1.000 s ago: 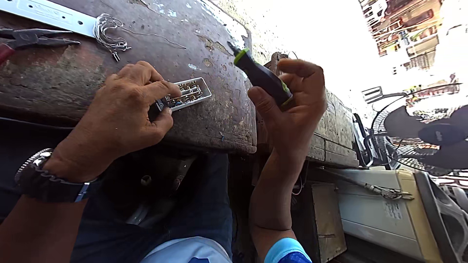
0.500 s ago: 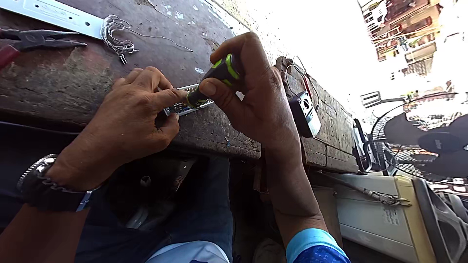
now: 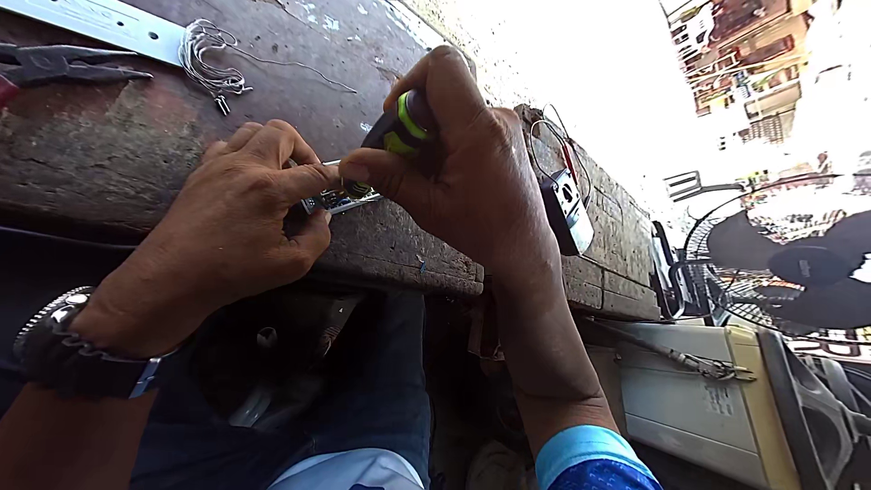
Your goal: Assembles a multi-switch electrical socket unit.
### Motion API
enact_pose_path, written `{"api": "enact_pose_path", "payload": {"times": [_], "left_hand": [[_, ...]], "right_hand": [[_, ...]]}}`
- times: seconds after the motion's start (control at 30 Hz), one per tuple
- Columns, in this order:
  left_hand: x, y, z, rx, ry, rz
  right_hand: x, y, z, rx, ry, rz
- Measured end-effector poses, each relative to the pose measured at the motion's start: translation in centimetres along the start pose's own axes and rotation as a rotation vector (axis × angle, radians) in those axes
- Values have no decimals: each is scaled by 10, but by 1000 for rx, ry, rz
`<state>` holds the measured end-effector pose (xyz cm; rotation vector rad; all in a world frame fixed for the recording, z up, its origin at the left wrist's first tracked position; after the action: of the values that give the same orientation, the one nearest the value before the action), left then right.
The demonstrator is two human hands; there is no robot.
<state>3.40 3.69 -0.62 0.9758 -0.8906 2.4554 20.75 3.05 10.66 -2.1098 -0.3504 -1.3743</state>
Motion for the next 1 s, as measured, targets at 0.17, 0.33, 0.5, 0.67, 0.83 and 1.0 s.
{"api": "enact_pose_path", "payload": {"times": [0.17, 0.33, 0.5, 0.67, 0.83, 1.0], "left_hand": [[1, -1, 0, -5, 10, 40], [1, -2, 3, -31, 6, 56], [-1, 14, 6, -126, 25, 86], [0, 1, -1, -55, 36, 38], [-1, 15, 3, -97, 30, 100], [-1, 12, 1, -94, 61, 105]], "right_hand": [[1, -7, 0, -33, 26, -14], [-1, -10, -1, -20, -68, -69], [2, -11, 0, 59, -194, -266], [9, -21, 0, 94, -164, -415], [11, -27, -5, 205, -249, -570], [17, -31, -8, 67, 263, -426]]}}
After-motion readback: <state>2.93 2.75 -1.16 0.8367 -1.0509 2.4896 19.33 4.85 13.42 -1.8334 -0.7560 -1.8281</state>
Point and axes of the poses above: each hand's wrist, its own y-axis away from the middle knuckle, its own x-axis out of the back of the hand, z = x × y, the point moved 4 cm from there along -y, towards the middle knuckle
